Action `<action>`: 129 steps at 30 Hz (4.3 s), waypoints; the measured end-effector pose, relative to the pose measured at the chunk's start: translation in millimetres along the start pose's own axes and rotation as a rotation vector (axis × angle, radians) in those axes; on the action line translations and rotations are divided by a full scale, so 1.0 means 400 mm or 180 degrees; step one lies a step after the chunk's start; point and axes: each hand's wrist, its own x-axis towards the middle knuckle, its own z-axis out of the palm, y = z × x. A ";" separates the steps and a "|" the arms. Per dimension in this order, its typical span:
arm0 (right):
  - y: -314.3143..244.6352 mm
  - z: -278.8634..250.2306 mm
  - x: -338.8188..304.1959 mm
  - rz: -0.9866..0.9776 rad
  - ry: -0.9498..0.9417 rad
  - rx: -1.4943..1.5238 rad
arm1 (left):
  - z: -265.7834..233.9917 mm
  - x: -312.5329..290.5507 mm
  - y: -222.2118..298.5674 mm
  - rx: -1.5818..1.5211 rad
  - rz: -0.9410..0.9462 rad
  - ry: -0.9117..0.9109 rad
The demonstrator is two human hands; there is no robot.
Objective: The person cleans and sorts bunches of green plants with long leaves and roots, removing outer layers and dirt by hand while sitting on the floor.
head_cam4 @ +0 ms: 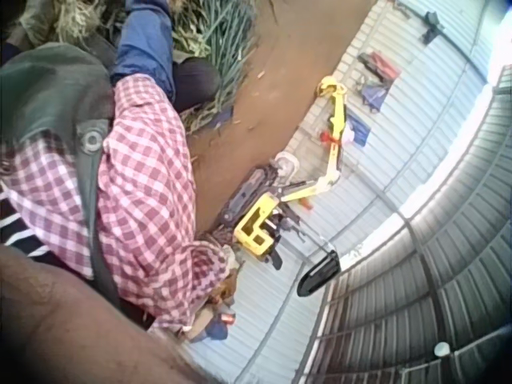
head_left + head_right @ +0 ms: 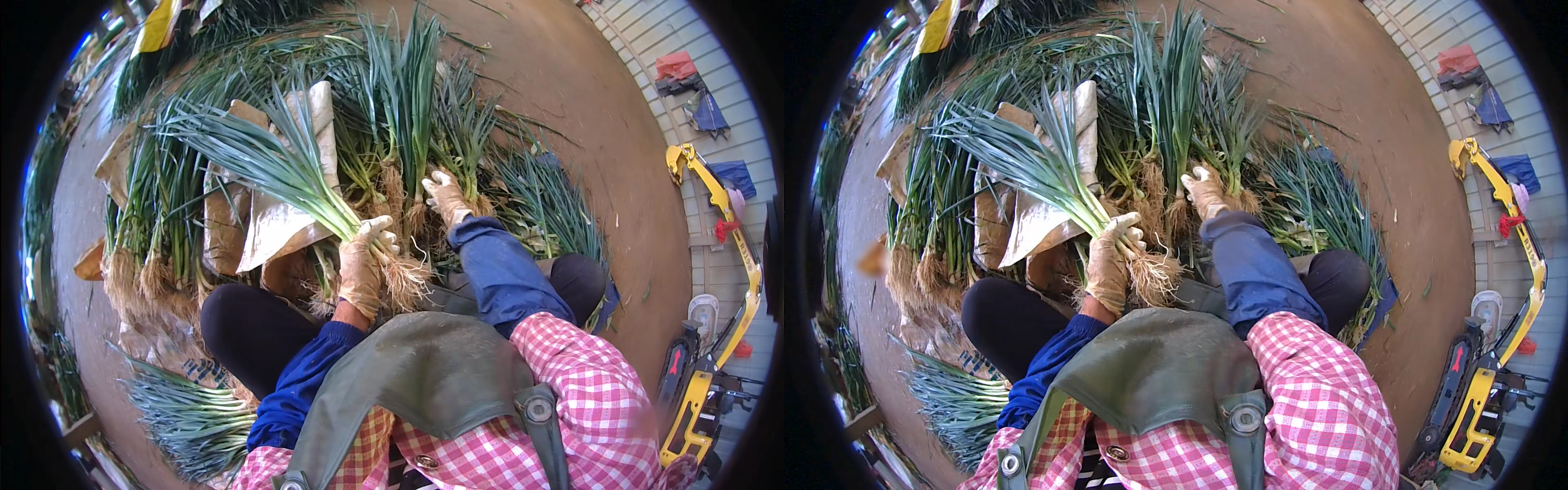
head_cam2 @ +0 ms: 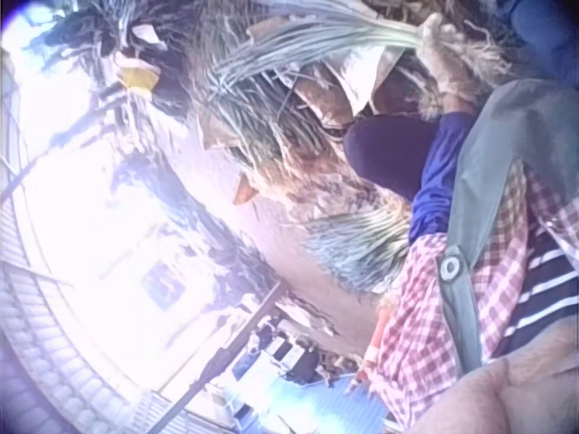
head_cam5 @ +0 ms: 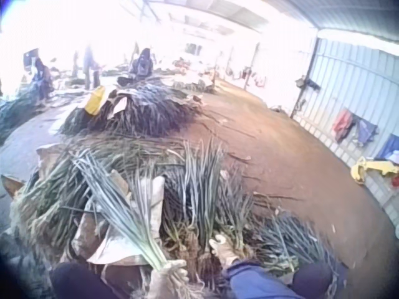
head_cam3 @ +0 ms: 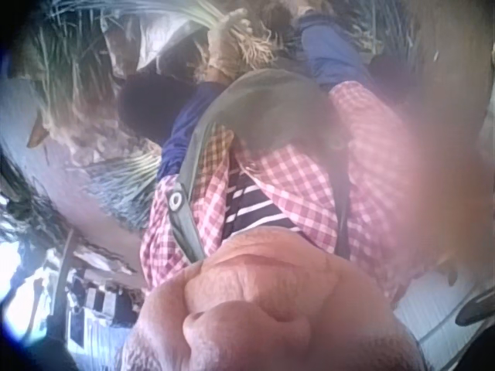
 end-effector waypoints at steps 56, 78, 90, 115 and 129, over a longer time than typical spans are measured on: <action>0.123 -0.050 -0.071 0.0145 -0.1037 0.1036 | 0.081 0.023 -0.157 0.0266 -0.0659 -0.1007; -0.110 0.068 -0.191 -0.0711 0.0522 -0.1233 | -0.037 0.008 -0.107 0.0994 -0.0240 -0.0437; -0.209 -0.014 -0.470 -0.0534 -0.1734 0.2308 | -0.006 -0.018 -0.103 0.0919 0.0390 -0.0258; -0.236 0.133 -0.290 -0.0368 -0.0102 0.1130 | -0.052 -0.091 -0.060 -0.0891 -0.0522 -0.1215; -0.171 0.053 -0.304 -0.0509 -0.0141 0.1877 | -0.014 0.000 -0.116 -0.0678 -0.0572 -0.0544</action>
